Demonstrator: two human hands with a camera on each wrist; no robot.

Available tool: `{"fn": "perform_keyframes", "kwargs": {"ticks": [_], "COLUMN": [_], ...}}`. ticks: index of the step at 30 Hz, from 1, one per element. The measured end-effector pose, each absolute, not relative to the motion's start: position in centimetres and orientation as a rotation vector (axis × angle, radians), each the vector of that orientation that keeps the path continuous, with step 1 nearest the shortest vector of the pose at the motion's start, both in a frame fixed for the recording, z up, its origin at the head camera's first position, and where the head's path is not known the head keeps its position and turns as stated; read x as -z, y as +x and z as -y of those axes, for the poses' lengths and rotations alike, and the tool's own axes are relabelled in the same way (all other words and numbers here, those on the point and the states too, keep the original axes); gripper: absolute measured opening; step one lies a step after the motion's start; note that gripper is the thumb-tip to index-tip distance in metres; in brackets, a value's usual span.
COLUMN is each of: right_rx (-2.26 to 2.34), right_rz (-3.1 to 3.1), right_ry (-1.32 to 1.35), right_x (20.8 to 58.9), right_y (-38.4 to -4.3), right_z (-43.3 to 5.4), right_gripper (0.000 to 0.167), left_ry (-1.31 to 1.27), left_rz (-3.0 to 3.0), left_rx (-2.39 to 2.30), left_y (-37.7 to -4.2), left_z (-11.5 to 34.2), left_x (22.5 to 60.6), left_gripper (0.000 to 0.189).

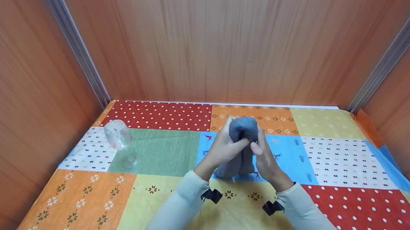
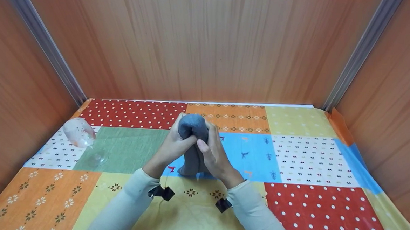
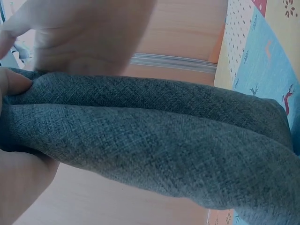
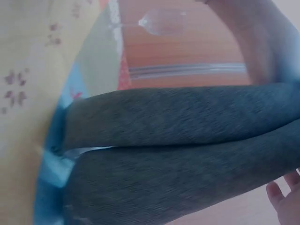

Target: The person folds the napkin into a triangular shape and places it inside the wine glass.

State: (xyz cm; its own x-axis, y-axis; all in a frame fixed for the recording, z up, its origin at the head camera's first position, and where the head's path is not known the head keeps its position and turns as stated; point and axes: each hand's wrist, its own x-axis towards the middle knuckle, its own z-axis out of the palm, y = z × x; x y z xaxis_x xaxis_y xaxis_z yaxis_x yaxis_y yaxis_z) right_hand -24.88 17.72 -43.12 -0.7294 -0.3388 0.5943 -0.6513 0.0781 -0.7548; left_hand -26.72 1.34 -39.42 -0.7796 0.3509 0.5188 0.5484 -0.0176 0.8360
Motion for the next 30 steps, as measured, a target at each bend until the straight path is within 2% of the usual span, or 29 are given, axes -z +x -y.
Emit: {"fn": "perform_keyframes", "kwargs": {"ticks": [6,10,14,18,20,24,30], "right_rx": [-1.728,-1.719,-1.711,-1.726,-1.722,-1.679,-1.637], "right_rz": [2.226,2.326,2.403,2.407,2.398,2.390,2.417], "right_ry": [0.934,0.800,0.731,0.743,0.778,0.828,0.826], "right_x": [44.9,45.6,46.0,46.5,46.6,46.5,46.1], "right_y": [-24.7,-24.9,-25.3,-25.6,-25.7,-25.7,-25.5], "right_z": [-17.7,-17.4,-17.1,-17.0,-16.9,-16.6,-16.6], "right_gripper": [0.073,0.067,0.051,0.016,0.004,0.011,0.012], "left_ry": [-0.927,-0.943,-0.974,-0.957,-0.936,-0.913,-0.961], "left_rz": [2.116,2.111,2.058,2.072,2.096,2.113,2.141], "left_rx": [1.950,1.952,1.996,2.015,2.010,2.014,1.958], "left_y": [-26.5,-26.5,-26.3,-26.1,-26.1,-26.1,-26.1], "left_z": [-1.2,-1.5,-1.9,-2.1,-2.2,-2.3,-1.7], "left_x": [39.7,40.0,40.0,40.0,40.0,40.1,40.1], "left_gripper": [0.038,0.039,0.038,0.043,0.046,0.047,0.045]}}
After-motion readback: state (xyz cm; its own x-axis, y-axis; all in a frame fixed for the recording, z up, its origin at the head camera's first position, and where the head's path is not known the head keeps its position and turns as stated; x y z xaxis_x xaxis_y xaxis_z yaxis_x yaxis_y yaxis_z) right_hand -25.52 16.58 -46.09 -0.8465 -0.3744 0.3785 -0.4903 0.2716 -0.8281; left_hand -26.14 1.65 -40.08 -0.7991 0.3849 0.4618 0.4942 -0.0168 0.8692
